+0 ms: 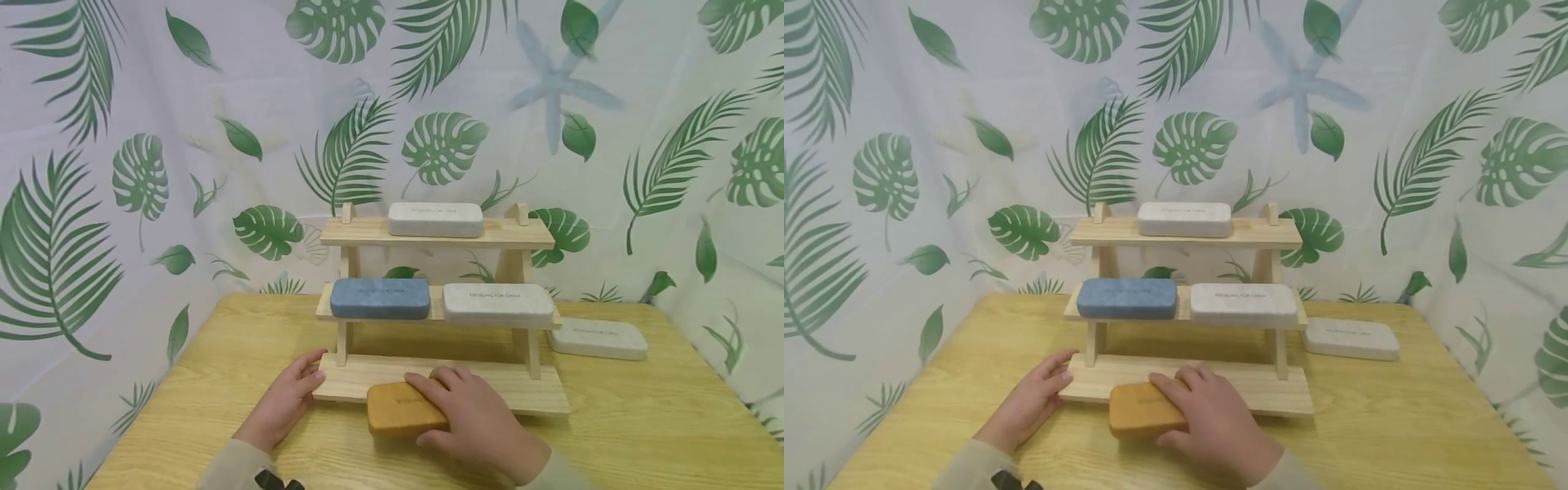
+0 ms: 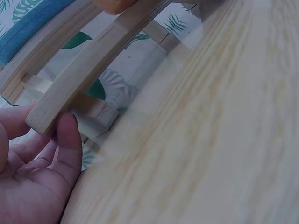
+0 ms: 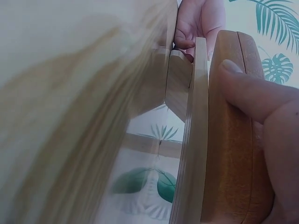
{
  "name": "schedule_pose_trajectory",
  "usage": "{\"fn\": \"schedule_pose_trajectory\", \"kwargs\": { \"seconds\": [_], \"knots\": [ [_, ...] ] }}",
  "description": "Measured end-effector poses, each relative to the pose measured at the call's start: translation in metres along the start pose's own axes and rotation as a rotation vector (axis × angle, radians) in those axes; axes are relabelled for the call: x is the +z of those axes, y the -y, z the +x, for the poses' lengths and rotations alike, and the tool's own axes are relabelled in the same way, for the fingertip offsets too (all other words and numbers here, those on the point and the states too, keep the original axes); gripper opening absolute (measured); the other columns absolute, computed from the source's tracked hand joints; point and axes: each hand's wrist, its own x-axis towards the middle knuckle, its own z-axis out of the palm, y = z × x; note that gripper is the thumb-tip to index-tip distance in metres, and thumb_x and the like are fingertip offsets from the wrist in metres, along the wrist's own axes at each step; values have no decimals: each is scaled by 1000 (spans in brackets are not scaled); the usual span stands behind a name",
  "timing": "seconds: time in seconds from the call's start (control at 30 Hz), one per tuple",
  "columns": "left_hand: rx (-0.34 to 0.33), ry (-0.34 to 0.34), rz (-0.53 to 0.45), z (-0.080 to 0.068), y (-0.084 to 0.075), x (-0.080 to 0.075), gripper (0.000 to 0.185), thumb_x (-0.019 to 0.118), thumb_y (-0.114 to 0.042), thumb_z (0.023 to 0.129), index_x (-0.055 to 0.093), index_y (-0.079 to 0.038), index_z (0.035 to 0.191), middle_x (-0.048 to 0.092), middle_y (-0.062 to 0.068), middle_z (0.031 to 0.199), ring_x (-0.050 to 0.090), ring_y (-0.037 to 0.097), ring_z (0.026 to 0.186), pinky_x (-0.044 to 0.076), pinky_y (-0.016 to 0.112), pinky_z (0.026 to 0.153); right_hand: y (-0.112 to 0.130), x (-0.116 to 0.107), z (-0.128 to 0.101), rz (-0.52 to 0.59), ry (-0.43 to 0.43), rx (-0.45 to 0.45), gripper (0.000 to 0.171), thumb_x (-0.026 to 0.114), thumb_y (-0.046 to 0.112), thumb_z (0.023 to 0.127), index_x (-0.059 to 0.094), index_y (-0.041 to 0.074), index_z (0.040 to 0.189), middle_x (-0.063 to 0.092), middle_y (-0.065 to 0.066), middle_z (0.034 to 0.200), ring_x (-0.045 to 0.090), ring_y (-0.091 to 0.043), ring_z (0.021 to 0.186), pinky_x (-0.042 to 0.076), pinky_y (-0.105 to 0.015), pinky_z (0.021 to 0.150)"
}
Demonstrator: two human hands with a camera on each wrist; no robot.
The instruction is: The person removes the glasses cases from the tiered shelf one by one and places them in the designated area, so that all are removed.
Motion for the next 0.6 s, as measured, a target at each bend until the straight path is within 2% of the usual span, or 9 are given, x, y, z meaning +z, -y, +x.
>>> {"fn": "schedule_pose_trajectory", "kwargs": {
  "seconds": [0.27,0.6],
  "knots": [
    [-18,3,-8,0,-3,1,58,48,-16,109,22,-3,159,36,28,150,54,26,121,47,34,97,-17,-7,-26,19,-32,4,87,77,62,81,42,35,155,55,6,124,51,-17,112,47,-46,93],
    [-14,13,-8,-2,-4,1,59,46,-16,110,19,-3,160,36,28,150,54,27,122,46,34,99,-33,-24,-46,-2,-71,18,87,83,55,78,46,31,153,56,6,122,52,-19,112,49,-47,91]
  ]
}}
